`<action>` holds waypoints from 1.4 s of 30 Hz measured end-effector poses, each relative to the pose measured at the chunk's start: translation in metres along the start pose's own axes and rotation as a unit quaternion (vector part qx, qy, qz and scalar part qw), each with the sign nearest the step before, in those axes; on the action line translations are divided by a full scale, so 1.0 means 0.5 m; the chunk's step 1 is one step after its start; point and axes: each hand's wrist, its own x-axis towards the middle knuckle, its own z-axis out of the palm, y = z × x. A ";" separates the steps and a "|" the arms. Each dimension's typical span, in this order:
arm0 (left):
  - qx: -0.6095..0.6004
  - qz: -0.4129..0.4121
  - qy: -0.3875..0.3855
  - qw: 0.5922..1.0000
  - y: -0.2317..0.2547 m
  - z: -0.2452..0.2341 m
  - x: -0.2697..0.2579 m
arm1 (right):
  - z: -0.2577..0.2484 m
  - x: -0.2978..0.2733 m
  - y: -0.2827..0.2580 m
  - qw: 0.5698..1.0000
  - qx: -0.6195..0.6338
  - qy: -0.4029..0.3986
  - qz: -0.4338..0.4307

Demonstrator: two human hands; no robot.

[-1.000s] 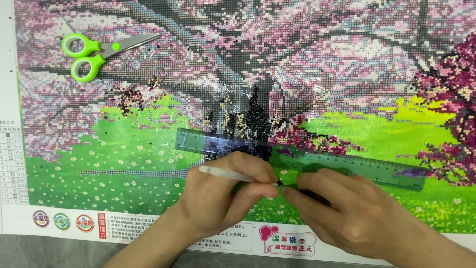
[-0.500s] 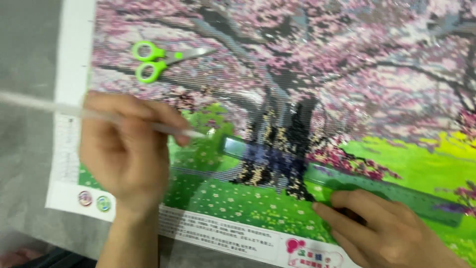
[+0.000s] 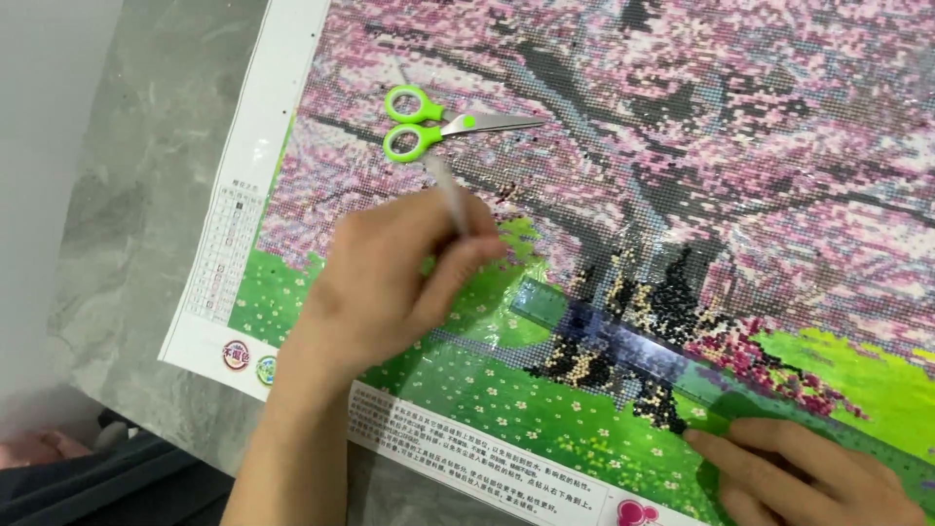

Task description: Performing diamond painting by aligning and pressing resin beads onto a sticky canvas using a pen tool and a ruler.

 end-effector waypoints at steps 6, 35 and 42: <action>-0.040 0.020 -0.217 0.975 -0.021 -0.026 0.006 | -0.004 0.010 -0.003 0.999 -0.002 0.045 -0.030; 0.009 0.020 -0.211 0.977 -0.031 -0.057 0.001 | -0.003 0.016 -0.002 0.992 0.062 0.110 -0.021; 0.011 0.017 -0.211 0.977 -0.031 -0.060 0.001 | -0.004 0.013 0.003 0.995 0.053 0.080 -0.025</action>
